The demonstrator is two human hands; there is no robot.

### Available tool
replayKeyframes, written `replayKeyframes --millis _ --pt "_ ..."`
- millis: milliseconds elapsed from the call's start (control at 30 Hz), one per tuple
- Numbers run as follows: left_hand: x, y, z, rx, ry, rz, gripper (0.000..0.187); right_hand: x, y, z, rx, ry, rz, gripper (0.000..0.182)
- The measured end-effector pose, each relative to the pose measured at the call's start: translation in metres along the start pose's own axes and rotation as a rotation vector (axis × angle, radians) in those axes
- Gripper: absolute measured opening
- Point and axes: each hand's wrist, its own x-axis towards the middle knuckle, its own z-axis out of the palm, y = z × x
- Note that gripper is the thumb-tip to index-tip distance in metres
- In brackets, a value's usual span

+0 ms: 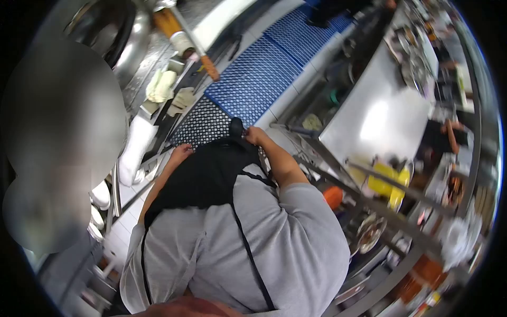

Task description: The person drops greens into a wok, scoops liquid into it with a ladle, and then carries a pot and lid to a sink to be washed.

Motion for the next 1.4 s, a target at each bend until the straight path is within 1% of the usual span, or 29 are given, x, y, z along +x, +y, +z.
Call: replayKeyframes --millis 33,67,100,133,167,233,300,367,400,433,467,500,533,567,633,700,733,767,833,867,933,967,1000,1033,1100,1200,1300,1333,1400 --pt "-0.008 0.016 -0.009 -0.019 0.028 -0.039 0.040 0.004 0.007 -0.005 -0.014 -0.058 0.001 0.038" --pt "-0.016 0.026 -0.016 -0.044 0.061 -0.086 0.040 0.010 0.017 -0.005 -0.029 -0.068 0.038 0.039" --pt "-0.024 0.027 -0.021 -0.071 0.101 -0.135 0.040 0.018 0.025 -0.005 -0.050 -0.077 0.068 0.040" --pt "-0.026 0.017 -0.016 -0.128 0.180 -0.135 0.039 0.024 0.027 -0.011 -0.054 -0.122 0.099 0.043" --pt "-0.030 0.015 -0.016 -0.118 0.216 -0.164 0.039 0.026 0.033 -0.016 -0.079 -0.040 0.037 0.037" --pt "-0.048 0.012 -0.011 -0.093 0.260 -0.231 0.038 0.052 0.059 -0.015 -0.175 -0.131 0.040 0.028" --pt "-0.064 0.002 0.000 -0.111 0.306 -0.215 0.038 0.071 0.073 -0.022 -0.373 0.036 -0.292 0.025" --pt "-0.081 -0.004 0.011 -0.125 0.311 -0.262 0.036 0.063 0.015 -0.053 -0.062 -0.105 0.105 0.021" --pt "-0.098 0.006 0.004 -0.139 0.295 -0.285 0.035 0.072 0.005 -0.053 0.009 -0.117 0.123 0.019" --pt "-0.105 -0.016 0.025 -0.145 0.313 -0.317 0.035 0.082 0.002 -0.053 0.079 -0.129 0.147 0.017" --pt "-0.100 -0.053 0.063 -0.152 0.327 -0.345 0.035 0.075 -0.013 -0.054 0.118 -0.109 0.120 0.015" --pt "-0.105 -0.082 0.084 -0.183 0.382 -0.387 0.036 0.080 -0.059 -0.056 0.123 -0.100 0.059 0.014" --pt "-0.119 -0.081 0.083 -0.228 0.421 -0.412 0.036 0.080 -0.084 -0.050 0.059 -0.084 0.113 0.013" --pt "-0.139 -0.074 0.079 -0.271 0.453 -0.435 0.037 0.083 -0.100 -0.046 0.053 -0.150 0.091 0.014" --pt "-0.161 -0.082 0.079 -0.305 0.481 -0.481 0.038 0.093 -0.127 -0.027 -0.035 -0.188 0.050 0.021" --pt "-0.177 -0.099 0.084 -0.314 0.487 -0.549 0.038 0.092 -0.165 -0.005 -0.190 -0.177 -0.224 0.019" --pt "-0.186 -0.105 0.085 -0.398 0.433 -0.627 0.040 0.087 -0.180 0.004 -0.272 -0.191 -0.358 0.018" --pt "-0.187 -0.120 0.102 -0.412 0.555 -0.697 0.042 0.087 -0.186 0.012 -0.387 -0.220 -0.423 0.020" --pt "-0.210 -0.111 0.099 -0.559 0.676 -0.776 0.044 0.107 -0.205 0.036 -0.585 -0.257 -0.587 0.023" --pt "-0.217 -0.112 0.100 -0.575 0.712 -0.786 0.045 0.086 -0.240 0.034 -0.650 -0.306 -0.586 0.028" --pt "-0.228 -0.108 0.110 -0.610 0.774 -0.810 0.046 0.105 -0.259 0.046 -0.536 -0.450 -0.720 0.030" --pt "-0.231 -0.104 0.114 -0.631 0.771 -0.836 0.046 0.121 -0.259 0.054 -0.484 -0.538 -0.777 0.031" --pt "-0.237 -0.100 0.112 -0.660 0.771 -0.875 0.046 0.157 -0.249 0.068 -0.421 -0.599 -0.766 0.032" --pt "-0.244 -0.091 0.119 -0.698 0.773 -0.929 0.045 0.167 -0.261 0.073 -0.549 -0.586 -0.841 0.031" --pt "-0.250 -0.067 0.134 -0.779 0.904 -1.037 0.045 0.141 -0.305 0.073 -0.753 -0.575 -0.783 0.029" --pt "-0.247 -0.026 0.157 -0.892 1.010 -1.131 0.042 0.154 -0.332 0.081 -0.815 -0.683 -0.735 0.024" --pt "-0.230 0.013 0.193 -1.024 0.867 -1.191 0.038 0.137 -0.360 0.075 -0.815 -0.710 -0.624 0.023" --pt "-0.221 0.026 0.204 -1.024 0.856 -1.228 0.037 0.161 -0.353 0.082 -0.709 -0.826 -0.579 0.019" --pt "-0.199 0.059 0.227 -1.032 0.815 -1.297 0.035 0.167 -0.354 0.080 -0.687 -0.854 -0.576 0.018"
